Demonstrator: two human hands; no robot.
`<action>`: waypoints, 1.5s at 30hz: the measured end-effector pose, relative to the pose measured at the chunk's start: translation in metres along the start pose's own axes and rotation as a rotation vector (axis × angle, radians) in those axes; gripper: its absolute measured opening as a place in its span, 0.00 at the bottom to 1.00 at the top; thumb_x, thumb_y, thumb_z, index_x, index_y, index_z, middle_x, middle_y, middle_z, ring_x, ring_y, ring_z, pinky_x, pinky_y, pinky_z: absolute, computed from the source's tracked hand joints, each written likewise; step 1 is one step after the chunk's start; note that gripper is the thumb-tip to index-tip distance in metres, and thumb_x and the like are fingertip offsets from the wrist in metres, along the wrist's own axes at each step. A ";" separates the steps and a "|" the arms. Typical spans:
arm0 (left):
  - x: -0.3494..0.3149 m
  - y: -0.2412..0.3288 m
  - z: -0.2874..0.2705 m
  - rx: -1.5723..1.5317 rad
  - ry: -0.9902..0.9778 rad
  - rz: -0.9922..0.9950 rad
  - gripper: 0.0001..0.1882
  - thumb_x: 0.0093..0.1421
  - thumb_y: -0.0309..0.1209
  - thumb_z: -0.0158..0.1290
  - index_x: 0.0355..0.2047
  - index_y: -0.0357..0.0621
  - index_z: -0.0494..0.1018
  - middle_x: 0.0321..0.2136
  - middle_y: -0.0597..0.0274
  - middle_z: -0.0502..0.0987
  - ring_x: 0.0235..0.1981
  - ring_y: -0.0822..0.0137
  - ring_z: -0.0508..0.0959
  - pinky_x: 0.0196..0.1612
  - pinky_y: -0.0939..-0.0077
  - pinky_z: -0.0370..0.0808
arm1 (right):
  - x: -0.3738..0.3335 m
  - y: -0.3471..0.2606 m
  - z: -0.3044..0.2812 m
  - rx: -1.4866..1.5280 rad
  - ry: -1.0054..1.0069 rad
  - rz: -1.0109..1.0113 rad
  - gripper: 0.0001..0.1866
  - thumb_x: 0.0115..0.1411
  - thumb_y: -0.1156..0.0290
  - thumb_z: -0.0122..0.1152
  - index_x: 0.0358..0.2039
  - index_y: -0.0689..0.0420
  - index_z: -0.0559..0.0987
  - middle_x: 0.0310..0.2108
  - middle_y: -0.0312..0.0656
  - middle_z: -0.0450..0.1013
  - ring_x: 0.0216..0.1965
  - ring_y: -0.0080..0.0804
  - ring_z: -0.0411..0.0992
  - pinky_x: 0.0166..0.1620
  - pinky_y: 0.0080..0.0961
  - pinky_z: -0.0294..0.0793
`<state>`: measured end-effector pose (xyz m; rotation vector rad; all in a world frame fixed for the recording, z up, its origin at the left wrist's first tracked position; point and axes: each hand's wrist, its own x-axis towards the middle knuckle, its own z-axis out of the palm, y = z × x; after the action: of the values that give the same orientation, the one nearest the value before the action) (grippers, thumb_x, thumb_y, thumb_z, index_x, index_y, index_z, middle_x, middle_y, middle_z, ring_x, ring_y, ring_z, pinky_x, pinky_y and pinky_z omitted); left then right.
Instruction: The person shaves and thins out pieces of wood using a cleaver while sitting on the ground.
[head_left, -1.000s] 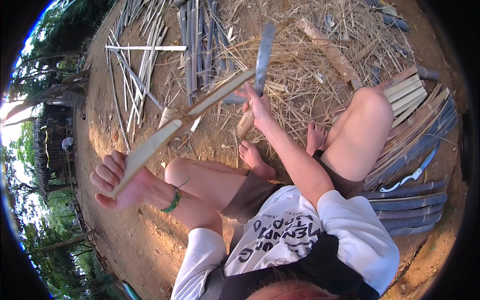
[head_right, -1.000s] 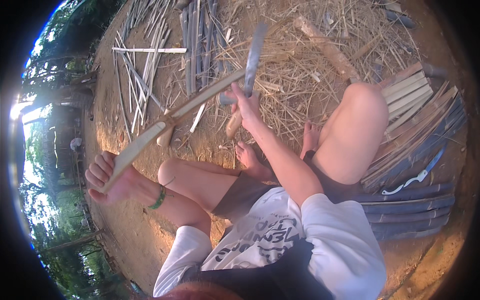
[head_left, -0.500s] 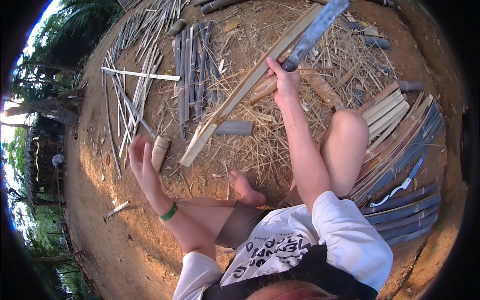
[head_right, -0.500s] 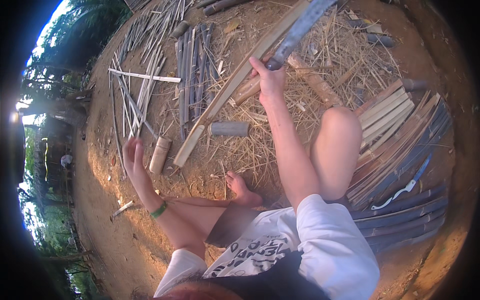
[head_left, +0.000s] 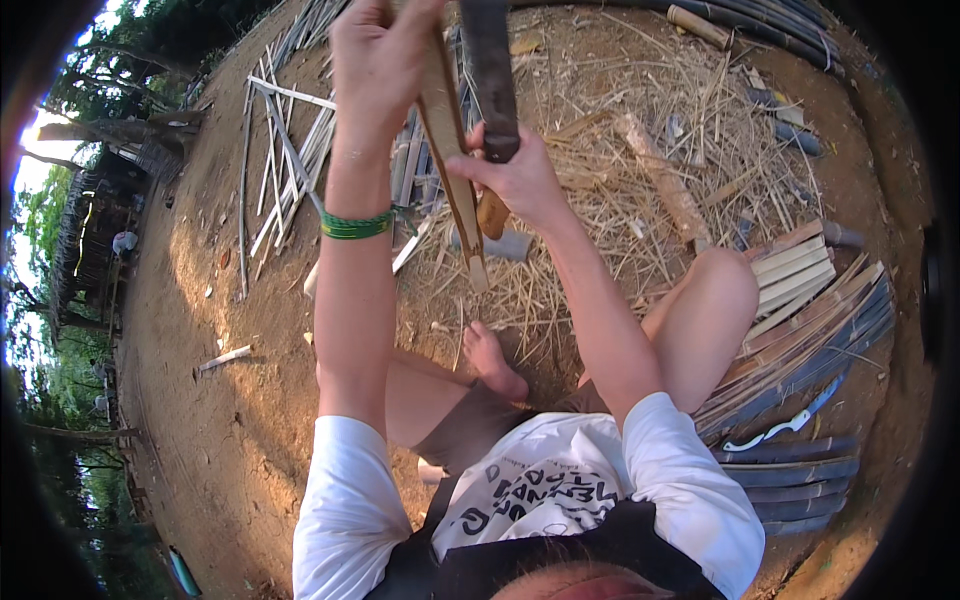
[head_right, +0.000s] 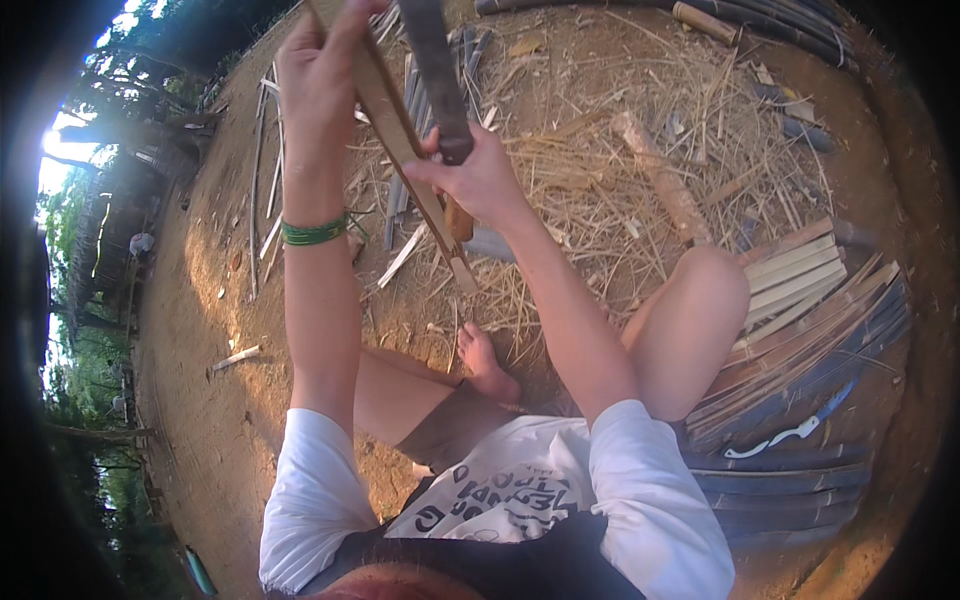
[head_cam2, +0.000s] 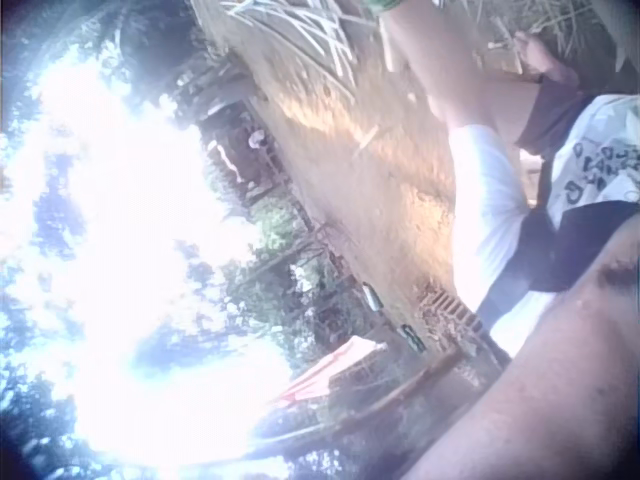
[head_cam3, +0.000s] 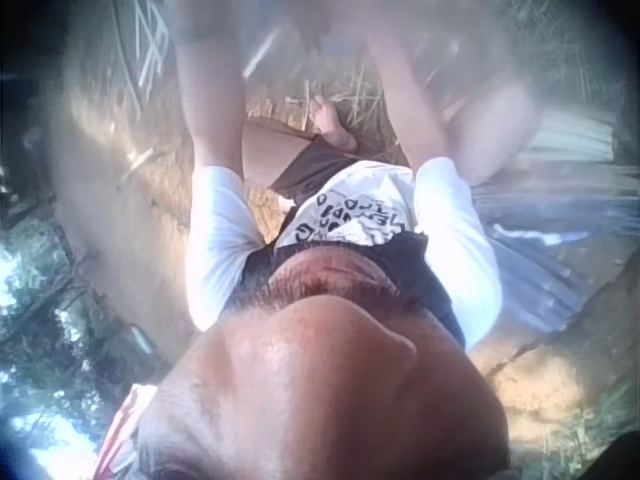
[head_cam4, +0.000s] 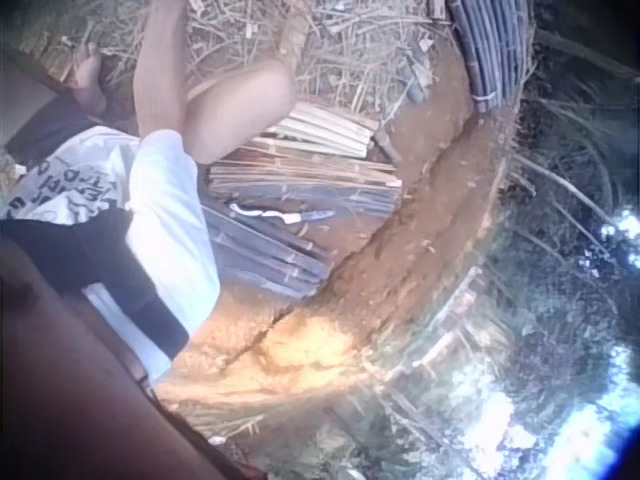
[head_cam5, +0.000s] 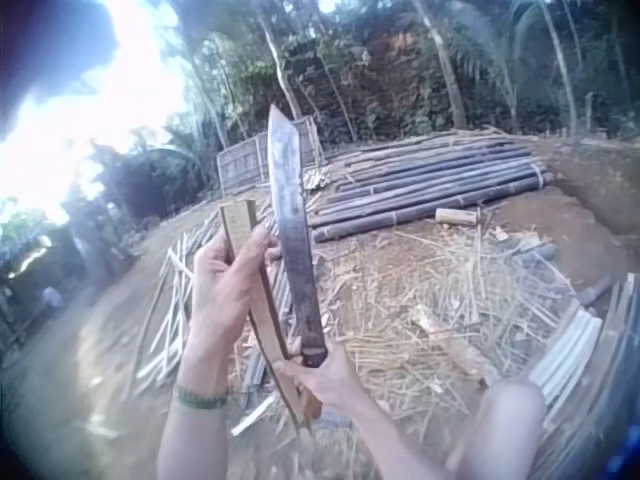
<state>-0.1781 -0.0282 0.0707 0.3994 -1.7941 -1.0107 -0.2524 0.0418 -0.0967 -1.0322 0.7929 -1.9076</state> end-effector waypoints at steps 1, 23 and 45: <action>-0.004 0.002 -0.003 -0.008 0.069 -0.017 0.12 0.64 0.35 0.58 0.32 0.38 0.77 0.24 0.69 0.78 0.22 0.78 0.74 0.25 0.82 0.70 | -0.001 -0.001 0.000 0.005 -0.016 0.021 0.13 0.54 0.72 0.73 0.31 0.57 0.73 0.35 0.37 0.77 0.23 0.17 0.71 0.28 0.16 0.72; -0.149 -0.074 -0.102 -0.356 0.114 0.287 0.44 0.52 0.76 0.28 0.21 0.46 0.71 0.07 0.67 0.64 0.10 0.70 0.70 0.20 0.71 0.78 | -0.174 0.098 -0.019 -0.723 0.207 0.500 0.24 0.60 0.51 0.61 0.25 0.64 0.78 0.15 0.48 0.73 0.18 0.44 0.74 0.25 0.36 0.70; -0.156 -0.090 -0.074 -0.476 -0.156 0.281 0.43 0.48 0.77 0.37 0.22 0.42 0.66 0.09 0.67 0.62 0.10 0.69 0.64 0.16 0.72 0.67 | -0.209 0.217 -0.112 -0.980 0.289 0.923 0.20 0.61 0.59 0.57 0.28 0.67 0.80 0.21 0.59 0.75 0.25 0.59 0.76 0.31 0.47 0.75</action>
<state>-0.0583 -0.0125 -0.0825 -0.2253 -1.6184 -1.2436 -0.2018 0.1361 -0.4000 -0.6654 2.0477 -0.8162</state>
